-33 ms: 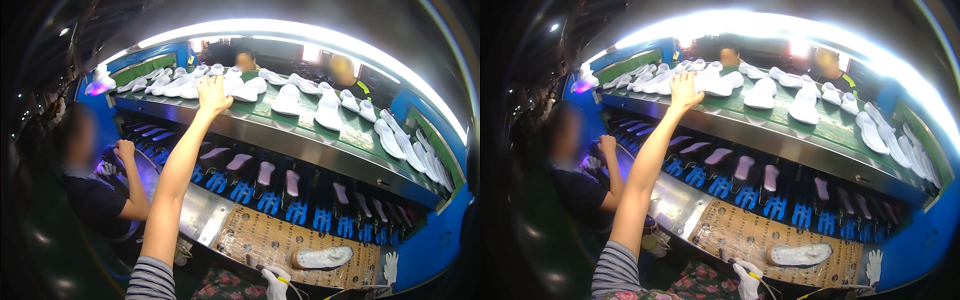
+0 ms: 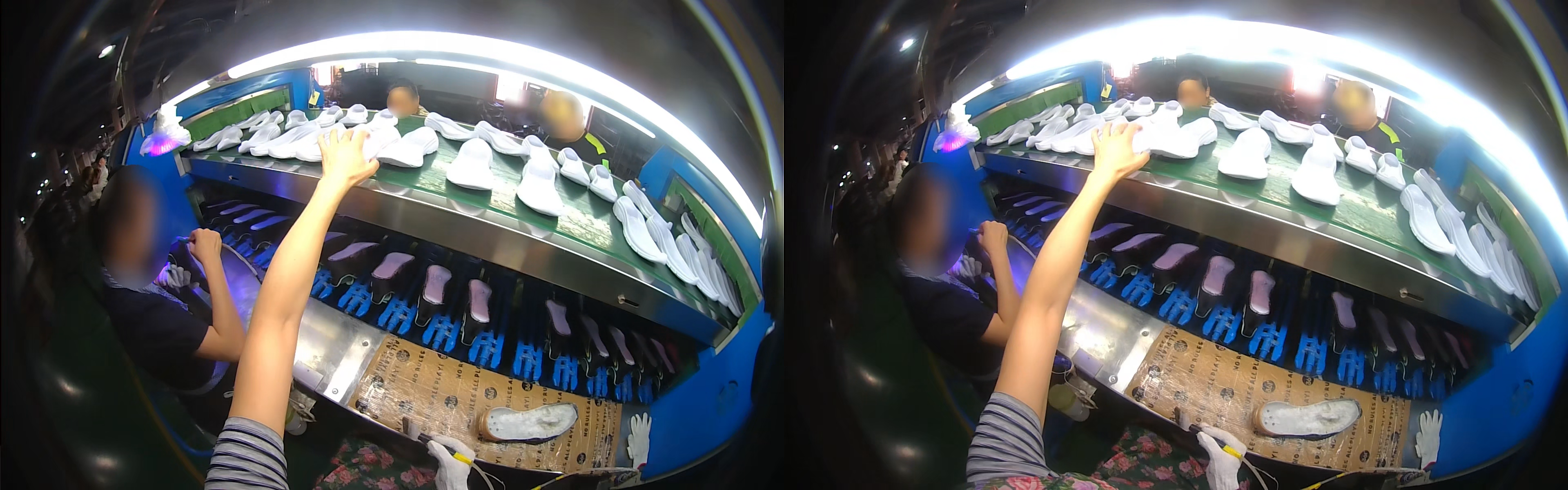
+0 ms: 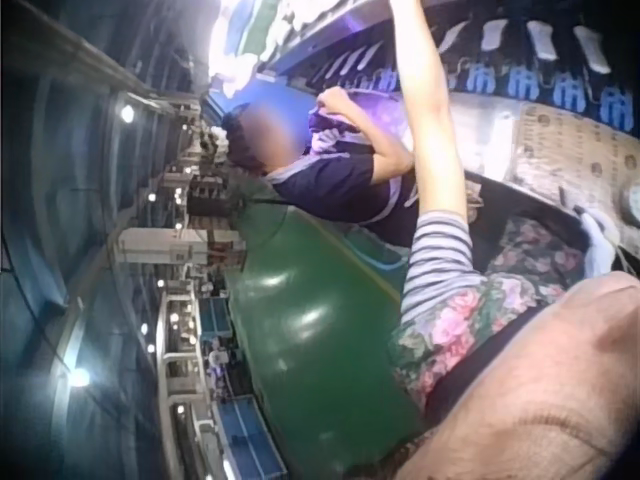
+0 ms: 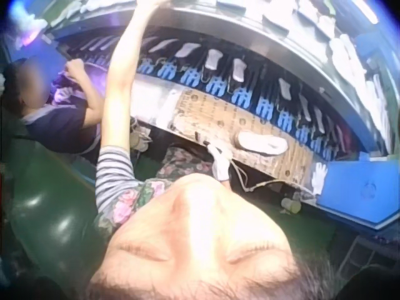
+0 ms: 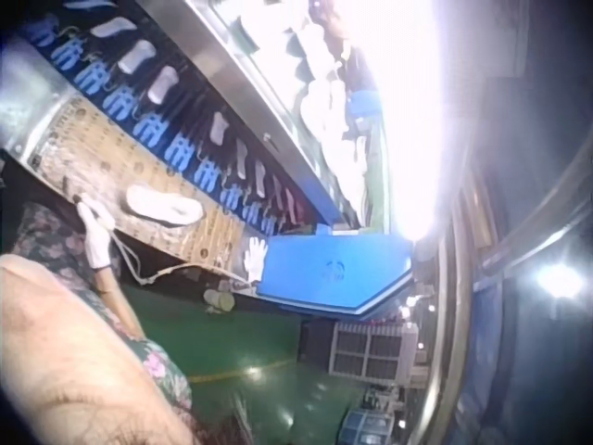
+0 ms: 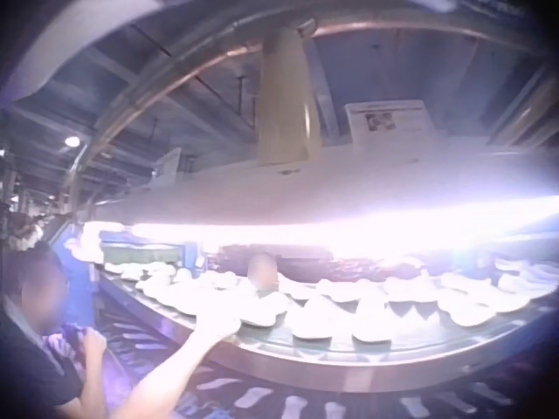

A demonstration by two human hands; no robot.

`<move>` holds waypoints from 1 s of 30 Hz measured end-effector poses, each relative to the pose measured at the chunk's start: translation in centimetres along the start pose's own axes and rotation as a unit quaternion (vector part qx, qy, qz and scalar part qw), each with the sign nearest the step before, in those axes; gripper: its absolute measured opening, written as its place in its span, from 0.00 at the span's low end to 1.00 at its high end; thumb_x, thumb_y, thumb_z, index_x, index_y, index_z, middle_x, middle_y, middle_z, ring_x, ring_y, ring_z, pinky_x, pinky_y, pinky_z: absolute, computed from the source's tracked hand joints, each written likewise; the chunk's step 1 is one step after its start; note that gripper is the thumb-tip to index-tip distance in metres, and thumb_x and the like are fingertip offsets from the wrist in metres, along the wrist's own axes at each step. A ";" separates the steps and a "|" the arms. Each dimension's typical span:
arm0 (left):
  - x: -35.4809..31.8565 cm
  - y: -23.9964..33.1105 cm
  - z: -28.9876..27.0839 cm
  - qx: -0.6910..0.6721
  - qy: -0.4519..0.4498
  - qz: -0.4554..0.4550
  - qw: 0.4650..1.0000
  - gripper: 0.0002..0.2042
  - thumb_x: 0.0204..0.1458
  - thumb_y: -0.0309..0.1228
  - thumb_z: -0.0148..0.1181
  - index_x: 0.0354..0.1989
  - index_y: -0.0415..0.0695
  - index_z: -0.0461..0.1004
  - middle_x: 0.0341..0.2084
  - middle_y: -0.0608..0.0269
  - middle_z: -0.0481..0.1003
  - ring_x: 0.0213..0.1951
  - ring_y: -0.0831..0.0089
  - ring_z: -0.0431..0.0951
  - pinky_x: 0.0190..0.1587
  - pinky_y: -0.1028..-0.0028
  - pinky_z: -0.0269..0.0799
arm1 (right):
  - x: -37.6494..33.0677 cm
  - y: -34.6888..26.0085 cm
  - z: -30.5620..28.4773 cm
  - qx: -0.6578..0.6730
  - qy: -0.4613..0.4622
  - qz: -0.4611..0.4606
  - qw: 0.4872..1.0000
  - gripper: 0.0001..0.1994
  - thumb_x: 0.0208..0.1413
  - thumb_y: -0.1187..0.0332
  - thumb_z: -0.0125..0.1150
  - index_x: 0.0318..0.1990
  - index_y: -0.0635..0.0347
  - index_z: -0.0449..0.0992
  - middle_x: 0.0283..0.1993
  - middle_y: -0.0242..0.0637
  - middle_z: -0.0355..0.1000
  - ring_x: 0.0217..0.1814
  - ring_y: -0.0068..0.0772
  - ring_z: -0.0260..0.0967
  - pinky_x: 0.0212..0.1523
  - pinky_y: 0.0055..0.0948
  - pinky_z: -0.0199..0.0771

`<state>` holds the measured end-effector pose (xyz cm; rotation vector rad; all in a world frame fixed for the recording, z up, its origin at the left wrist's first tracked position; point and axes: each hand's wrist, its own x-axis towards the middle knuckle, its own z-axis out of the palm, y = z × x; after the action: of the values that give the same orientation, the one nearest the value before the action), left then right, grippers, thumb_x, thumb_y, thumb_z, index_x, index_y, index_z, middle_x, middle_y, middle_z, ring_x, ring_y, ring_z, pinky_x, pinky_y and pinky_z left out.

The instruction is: The person repeatedly picks white shoe parts from a conveyor belt, uses a handheld tool to trim or scrape the surface, and places the parts back on the belt. The process is repeated for multiple items in a continuous loop.

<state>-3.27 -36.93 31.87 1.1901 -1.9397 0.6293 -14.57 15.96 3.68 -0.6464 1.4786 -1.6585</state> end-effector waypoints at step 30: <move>1.8 -6.0 3.1 -0.245 0.106 0.156 0.951 0.33 0.49 0.45 0.74 0.67 0.54 0.76 0.60 0.51 0.73 0.54 0.59 0.76 0.60 0.58 0.71 | 1.4 2.1 0.1 0.112 0.056 0.100 0.987 0.11 0.55 0.79 0.71 0.47 0.69 0.85 0.40 0.35 0.80 0.39 0.27 0.74 0.42 0.25 0.74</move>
<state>0.52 -42.76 31.62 0.4926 -1.9552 0.3763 -14.78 14.76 1.50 -0.2761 1.3590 -1.6938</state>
